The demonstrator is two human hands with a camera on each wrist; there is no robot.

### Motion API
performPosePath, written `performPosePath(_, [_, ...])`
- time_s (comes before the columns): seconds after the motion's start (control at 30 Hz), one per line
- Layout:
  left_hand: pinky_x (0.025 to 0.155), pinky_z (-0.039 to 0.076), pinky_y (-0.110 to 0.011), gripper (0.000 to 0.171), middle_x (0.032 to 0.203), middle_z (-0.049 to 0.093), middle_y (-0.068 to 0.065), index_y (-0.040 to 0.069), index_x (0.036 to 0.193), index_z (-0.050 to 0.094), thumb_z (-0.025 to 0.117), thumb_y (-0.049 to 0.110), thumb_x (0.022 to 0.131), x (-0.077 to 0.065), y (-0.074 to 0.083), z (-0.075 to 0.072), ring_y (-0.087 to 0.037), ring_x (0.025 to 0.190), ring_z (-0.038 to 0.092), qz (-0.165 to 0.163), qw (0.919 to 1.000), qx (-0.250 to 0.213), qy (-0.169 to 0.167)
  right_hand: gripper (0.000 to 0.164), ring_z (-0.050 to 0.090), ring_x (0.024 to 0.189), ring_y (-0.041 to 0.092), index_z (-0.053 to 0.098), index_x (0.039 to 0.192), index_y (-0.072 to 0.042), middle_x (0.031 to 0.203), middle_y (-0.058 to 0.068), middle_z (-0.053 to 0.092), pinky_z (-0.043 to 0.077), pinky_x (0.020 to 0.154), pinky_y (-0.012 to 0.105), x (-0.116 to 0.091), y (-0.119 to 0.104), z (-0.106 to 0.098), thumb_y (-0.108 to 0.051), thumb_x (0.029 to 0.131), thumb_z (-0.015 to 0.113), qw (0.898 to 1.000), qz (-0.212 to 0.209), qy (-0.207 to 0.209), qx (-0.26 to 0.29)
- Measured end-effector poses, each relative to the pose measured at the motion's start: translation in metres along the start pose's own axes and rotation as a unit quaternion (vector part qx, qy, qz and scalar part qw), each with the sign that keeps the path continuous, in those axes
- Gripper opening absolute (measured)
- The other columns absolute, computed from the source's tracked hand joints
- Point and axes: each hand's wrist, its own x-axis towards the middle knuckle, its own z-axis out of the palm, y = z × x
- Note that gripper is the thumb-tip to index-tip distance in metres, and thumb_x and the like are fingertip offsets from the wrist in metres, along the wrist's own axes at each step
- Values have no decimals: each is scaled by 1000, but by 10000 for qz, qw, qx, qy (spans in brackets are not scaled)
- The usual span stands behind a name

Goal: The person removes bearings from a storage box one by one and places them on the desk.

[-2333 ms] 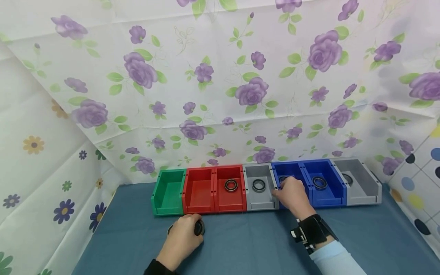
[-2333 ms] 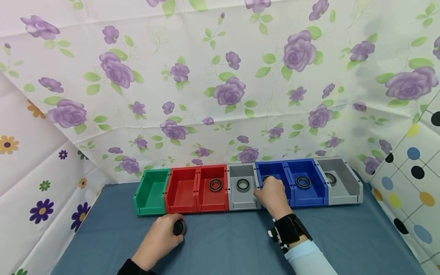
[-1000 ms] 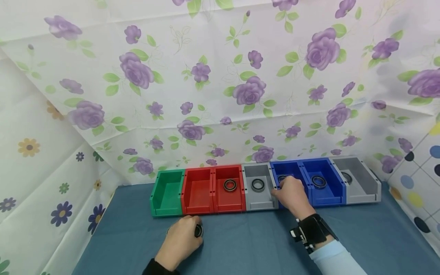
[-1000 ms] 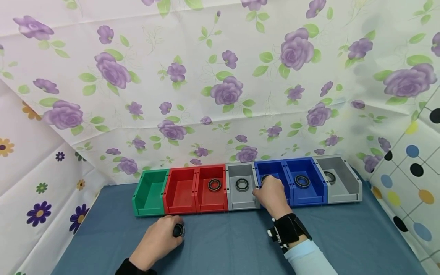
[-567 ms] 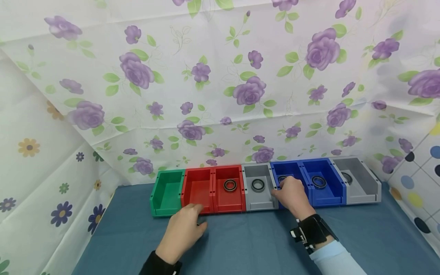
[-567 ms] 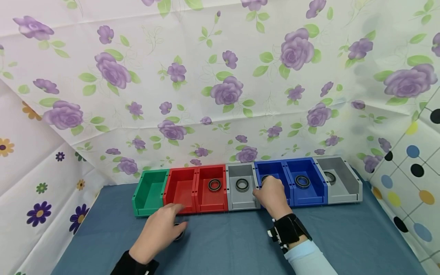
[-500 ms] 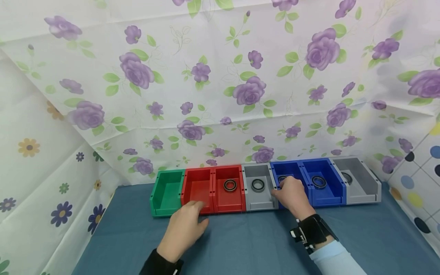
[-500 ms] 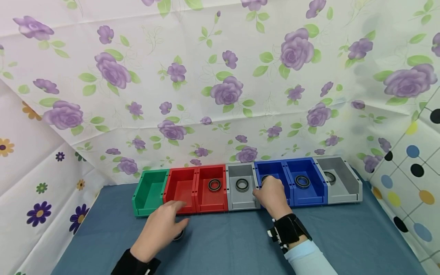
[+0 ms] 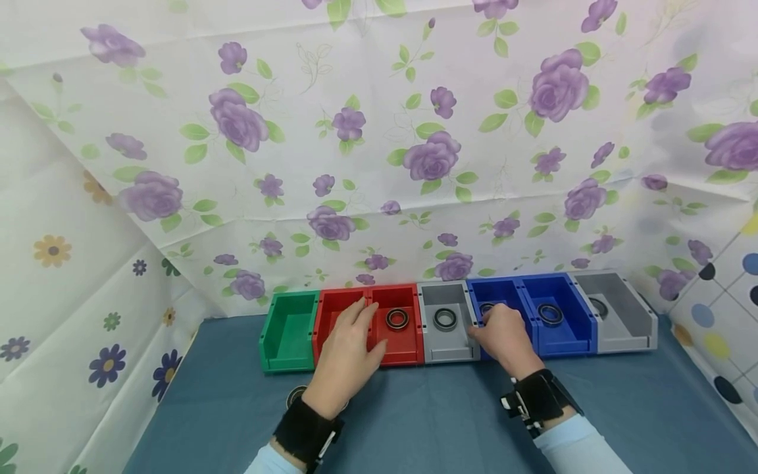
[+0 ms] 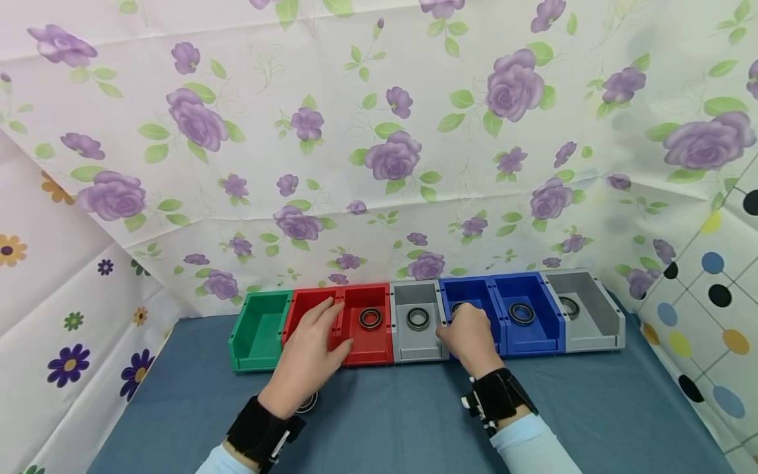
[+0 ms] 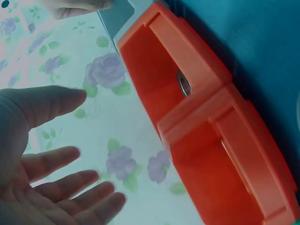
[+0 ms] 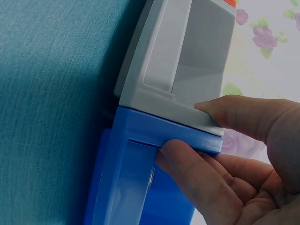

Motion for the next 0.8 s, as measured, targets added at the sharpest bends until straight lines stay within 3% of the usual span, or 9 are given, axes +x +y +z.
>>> performPosePath(0.3, [95, 36, -40, 69, 149, 25, -8, 13, 144, 36, 67, 26, 83, 21, 10, 22, -25, 136, 21, 351, 9987, -235, 287, 43, 29, 43, 10, 37, 55, -16, 53, -5, 26, 24, 39, 25, 0, 0, 0, -29, 80, 69, 10000, 0, -11, 0])
performPosePath(0.8, [98, 32, -44, 67, 149, 24, -12, 11, 145, 32, 63, 24, 87, 43, 14, 56, -31, 136, 18, 4, 9991, -100, -403, 45, 27, 43, 10, 36, 54, -15, 53, -5, 24, 23, 40, 25, -1, 0, 0, -29, 80, 70, 10000, 24, -22, 37])
